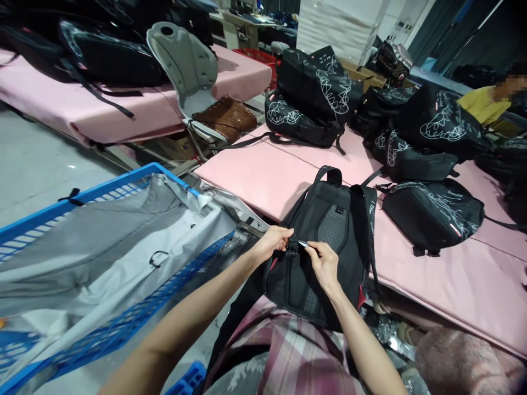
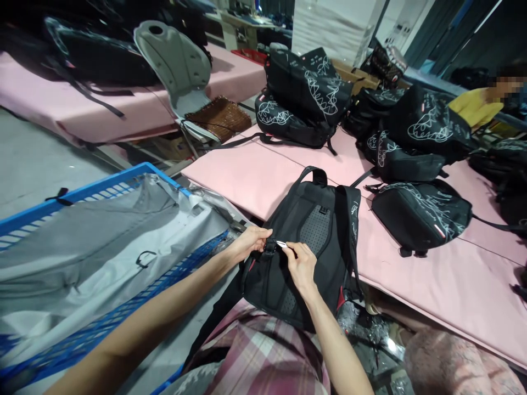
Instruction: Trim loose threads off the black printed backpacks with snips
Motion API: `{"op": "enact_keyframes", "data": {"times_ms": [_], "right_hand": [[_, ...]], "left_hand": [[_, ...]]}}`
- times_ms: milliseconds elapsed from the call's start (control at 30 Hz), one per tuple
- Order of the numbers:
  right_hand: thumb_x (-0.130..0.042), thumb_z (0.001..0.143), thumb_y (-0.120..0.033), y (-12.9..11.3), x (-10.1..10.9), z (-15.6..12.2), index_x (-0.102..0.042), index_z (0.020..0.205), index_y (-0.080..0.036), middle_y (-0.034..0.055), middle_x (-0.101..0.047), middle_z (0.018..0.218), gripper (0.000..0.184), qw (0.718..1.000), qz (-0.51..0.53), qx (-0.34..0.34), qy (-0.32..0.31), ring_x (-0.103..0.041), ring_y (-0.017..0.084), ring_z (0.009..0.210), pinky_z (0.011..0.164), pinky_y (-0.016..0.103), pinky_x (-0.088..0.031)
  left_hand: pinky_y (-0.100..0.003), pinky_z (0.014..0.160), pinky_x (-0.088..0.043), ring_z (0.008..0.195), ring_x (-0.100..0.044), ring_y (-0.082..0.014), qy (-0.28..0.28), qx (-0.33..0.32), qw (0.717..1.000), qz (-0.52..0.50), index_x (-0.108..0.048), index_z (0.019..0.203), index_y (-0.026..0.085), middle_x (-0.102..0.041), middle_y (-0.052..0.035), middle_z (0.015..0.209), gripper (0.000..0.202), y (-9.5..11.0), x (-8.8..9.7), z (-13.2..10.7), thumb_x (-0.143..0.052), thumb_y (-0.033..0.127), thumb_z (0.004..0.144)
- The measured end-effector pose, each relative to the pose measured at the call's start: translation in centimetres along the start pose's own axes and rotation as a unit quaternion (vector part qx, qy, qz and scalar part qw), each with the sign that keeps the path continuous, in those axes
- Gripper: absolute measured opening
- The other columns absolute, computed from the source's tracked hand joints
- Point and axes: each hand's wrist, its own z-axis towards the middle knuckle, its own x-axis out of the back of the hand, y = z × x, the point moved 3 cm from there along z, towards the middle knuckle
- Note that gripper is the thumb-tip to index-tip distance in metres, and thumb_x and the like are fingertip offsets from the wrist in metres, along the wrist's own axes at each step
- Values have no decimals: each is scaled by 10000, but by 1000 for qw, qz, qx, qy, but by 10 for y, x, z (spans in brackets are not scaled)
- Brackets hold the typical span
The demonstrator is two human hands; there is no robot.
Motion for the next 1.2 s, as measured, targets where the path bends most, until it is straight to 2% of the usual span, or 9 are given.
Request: {"op": "enact_keyframes", "data": {"times_ms": [200, 433, 667, 800, 933, 1000, 1067, 1133, 1200], "right_hand": [[-521, 889, -318, -5, 1, 1, -673, 935, -201, 53, -700, 866, 198, 998, -34, 57, -22, -608, 181, 767, 727, 324, -456], [-521, 892, -300, -14, -4, 4, -668, 916, -183, 63, -698, 831, 189, 991, -85, 93, -36, -604, 182, 764, 719, 315, -441], [-514, 888, -331, 3, 4, 5, -668, 890, -200, 36, -690, 824, 202, 1000, 5, -15, 15, -607, 172, 748, 705, 293, -463], [-519, 890, -318, -2, 2, 0, -667, 931, -190, 48, -694, 857, 200, 998, -24, 48, -25, -600, 175, 766, 736, 308, -444], [-531, 883, -316, -8, -5, 1, -669, 936, -182, 68, -692, 866, 200, 996, -45, 69, -42, -589, 181, 787, 740, 312, -416], [-534, 873, -321, -3, -8, 6, -677, 879, -184, 64, -686, 824, 198, 999, -13, 32, -41, -582, 181, 765, 731, 313, -409], [-532, 855, -339, 9, -6, 13, -669, 832, -178, 48, -668, 763, 212, 995, 77, -64, 0, -576, 172, 712, 697, 304, -420], [-539, 825, -363, 21, -3, 18, -652, 841, -170, 32, -650, 746, 225, 968, 189, -161, 49, -574, 163, 689, 672, 290, -436], [-582, 776, -370, 23, -4, 21, -640, 917, -175, 24, -648, 804, 247, 945, 258, -195, 51, -579, 160, 726, 687, 281, -444]], "left_hand": [[-185, 394, -337, 385, -444, -60, 0, 2, 1000, 3, -535, 570, 120, -507, 16, 462, 371, 0, -2, 2, -723, 437, 613], [-189, 407, -352, 383, -450, -57, 0, 5, 1000, 5, -563, 585, 101, -524, 6, 473, 377, -1, -3, 3, -730, 437, 617], [-188, 404, -355, 395, -474, -69, 1, 9, 1000, 1, -562, 596, 105, -537, -2, 479, 371, 0, 0, 3, -733, 434, 613], [-185, 397, -355, 383, -455, -63, 2, 7, 1000, 0, -546, 570, 113, -517, 9, 455, 378, -1, -1, 3, -738, 438, 595], [-181, 398, -358, 384, -450, -57, -4, 3, 1000, 0, -564, 578, 106, -508, 17, 458, 384, -2, -1, 3, -744, 444, 580], [-182, 398, -360, 389, -457, -60, -7, 3, 1000, -1, -571, 584, 102, -517, 11, 468, 390, -3, 1, 3, -745, 451, 574], [-182, 396, -360, 398, -467, -66, -10, 4, 1000, -5, -581, 596, 97, -532, 0, 481, 397, -4, 3, 4, -745, 457, 569], [-183, 394, -359, 403, -473, -70, -12, 5, 1000, -9, -591, 606, 92, -543, -8, 491, 399, -5, 5, 6, -748, 457, 562], [-184, 395, -359, 404, -472, -70, -15, 3, 1000, -13, -596, 608, 88, -548, -13, 498, 396, -6, 6, 7, -750, 451, 563]]}}
